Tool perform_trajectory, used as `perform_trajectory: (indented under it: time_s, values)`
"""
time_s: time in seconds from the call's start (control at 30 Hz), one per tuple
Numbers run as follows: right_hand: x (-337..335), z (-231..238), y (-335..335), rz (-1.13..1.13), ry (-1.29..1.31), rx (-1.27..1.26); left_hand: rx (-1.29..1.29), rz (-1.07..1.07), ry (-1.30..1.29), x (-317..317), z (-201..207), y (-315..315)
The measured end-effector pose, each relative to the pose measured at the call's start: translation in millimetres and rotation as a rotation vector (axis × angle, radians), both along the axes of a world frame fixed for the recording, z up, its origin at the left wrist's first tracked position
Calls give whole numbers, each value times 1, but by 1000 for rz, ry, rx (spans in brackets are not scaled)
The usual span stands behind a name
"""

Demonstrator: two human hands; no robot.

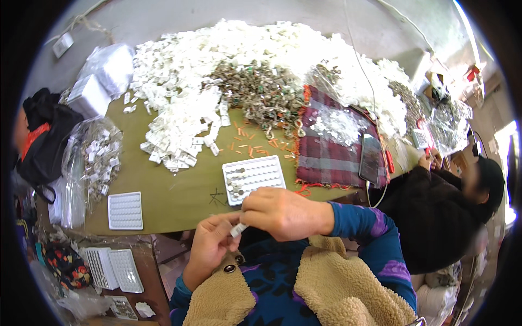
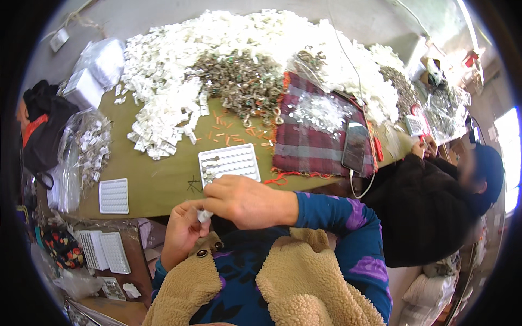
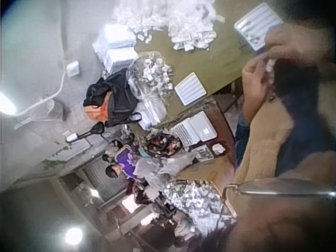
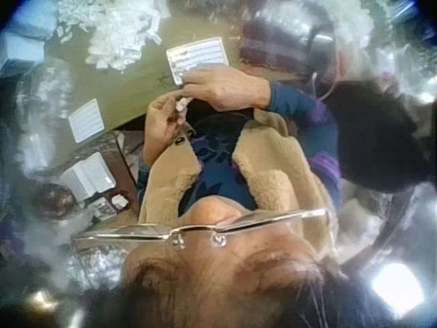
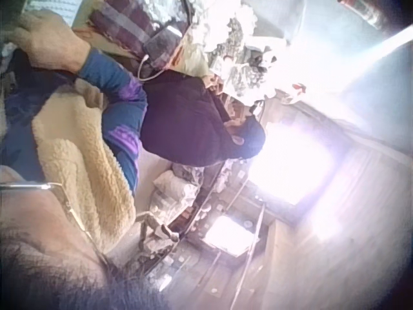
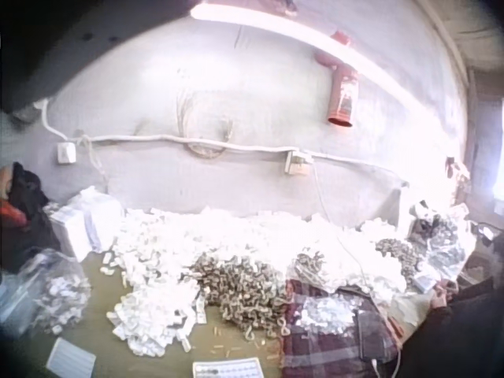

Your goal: The person repeatedly picks small white plastic housings and metal contacts from a table, inserts the contacts into the housings, and places the assembled units into a white tray. The person continues this cycle throughout the clip.

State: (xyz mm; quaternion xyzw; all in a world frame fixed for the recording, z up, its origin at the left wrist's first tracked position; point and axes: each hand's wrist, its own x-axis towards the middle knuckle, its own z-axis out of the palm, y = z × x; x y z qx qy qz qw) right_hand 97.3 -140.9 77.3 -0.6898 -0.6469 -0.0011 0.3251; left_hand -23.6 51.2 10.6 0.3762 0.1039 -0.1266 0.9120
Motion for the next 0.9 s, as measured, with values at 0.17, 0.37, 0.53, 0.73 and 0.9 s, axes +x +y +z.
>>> perform_trajectory:
  time_s: [0.17, 0.37, 0.53, 0.73, 0.9]
  values:
    - [-12, -7, -16, 18, 54, -65, 50, -304, 91, 2, 3, -6]
    - [95, -34, -51, -878, 241, 89, -48, -292, 44, 5, -10, -5]
    - [147, -70, -57, -1027, -1, -24, -91, -222, 45, 8, -20, -6]
    - [150, -79, -39, -1037, -147, -164, -90, -256, 64, 8, -27, -5]
    - [130, -61, -57, -931, -374, 78, -106, -207, 66, 4, -29, -5]
